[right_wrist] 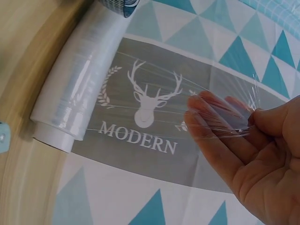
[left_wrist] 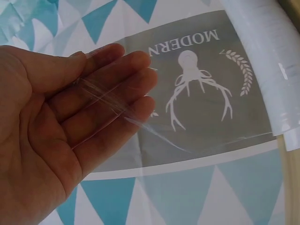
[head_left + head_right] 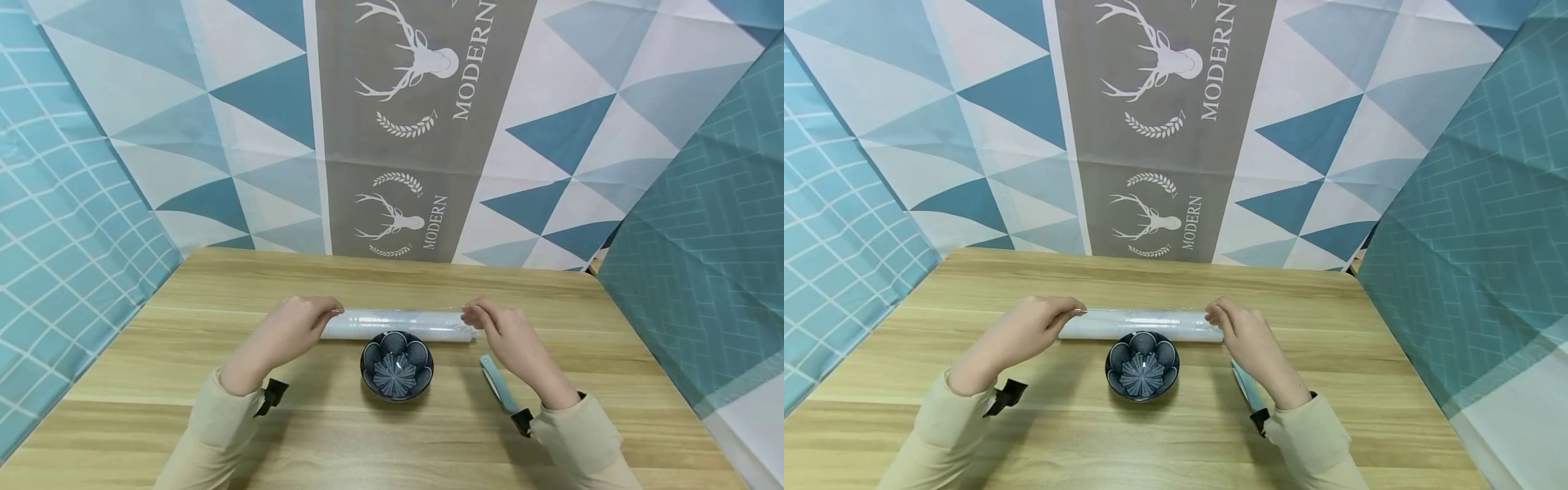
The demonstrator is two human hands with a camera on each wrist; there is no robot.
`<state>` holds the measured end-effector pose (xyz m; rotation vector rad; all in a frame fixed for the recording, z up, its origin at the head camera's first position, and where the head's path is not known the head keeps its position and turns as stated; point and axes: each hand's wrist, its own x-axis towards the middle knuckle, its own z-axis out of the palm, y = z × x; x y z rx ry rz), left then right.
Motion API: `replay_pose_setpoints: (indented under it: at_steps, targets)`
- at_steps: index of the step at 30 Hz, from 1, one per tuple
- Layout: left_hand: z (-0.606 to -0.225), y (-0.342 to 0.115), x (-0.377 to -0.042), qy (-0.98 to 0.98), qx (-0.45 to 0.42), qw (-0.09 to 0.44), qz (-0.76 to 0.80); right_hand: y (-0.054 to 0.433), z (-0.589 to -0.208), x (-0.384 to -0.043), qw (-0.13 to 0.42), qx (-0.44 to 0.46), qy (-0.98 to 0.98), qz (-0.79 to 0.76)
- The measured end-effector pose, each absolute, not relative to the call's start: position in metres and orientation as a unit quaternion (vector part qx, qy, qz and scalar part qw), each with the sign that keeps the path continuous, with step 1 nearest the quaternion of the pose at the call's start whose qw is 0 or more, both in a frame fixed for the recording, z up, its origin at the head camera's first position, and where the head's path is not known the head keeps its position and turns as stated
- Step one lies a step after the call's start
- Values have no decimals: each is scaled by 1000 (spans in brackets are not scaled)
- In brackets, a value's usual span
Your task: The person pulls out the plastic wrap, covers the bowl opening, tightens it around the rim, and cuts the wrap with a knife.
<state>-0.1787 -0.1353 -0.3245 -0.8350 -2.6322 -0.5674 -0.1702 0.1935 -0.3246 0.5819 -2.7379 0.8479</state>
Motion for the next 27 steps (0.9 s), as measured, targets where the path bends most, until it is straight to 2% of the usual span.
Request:
replay_pose_setpoints:
  at_steps: [9,21,27]
  targets:
    - [-318,-134,-171,-920,-289,183,-190,196,-318,-164,125,204,-928,285]
    - [-308,-133,-156,-924,-303,163,-170,203,-318,-146,138,229,-922,281]
    - [-303,-131,-149,-916,-328,181,-144,206,-323,-137,131,227,-925,276]
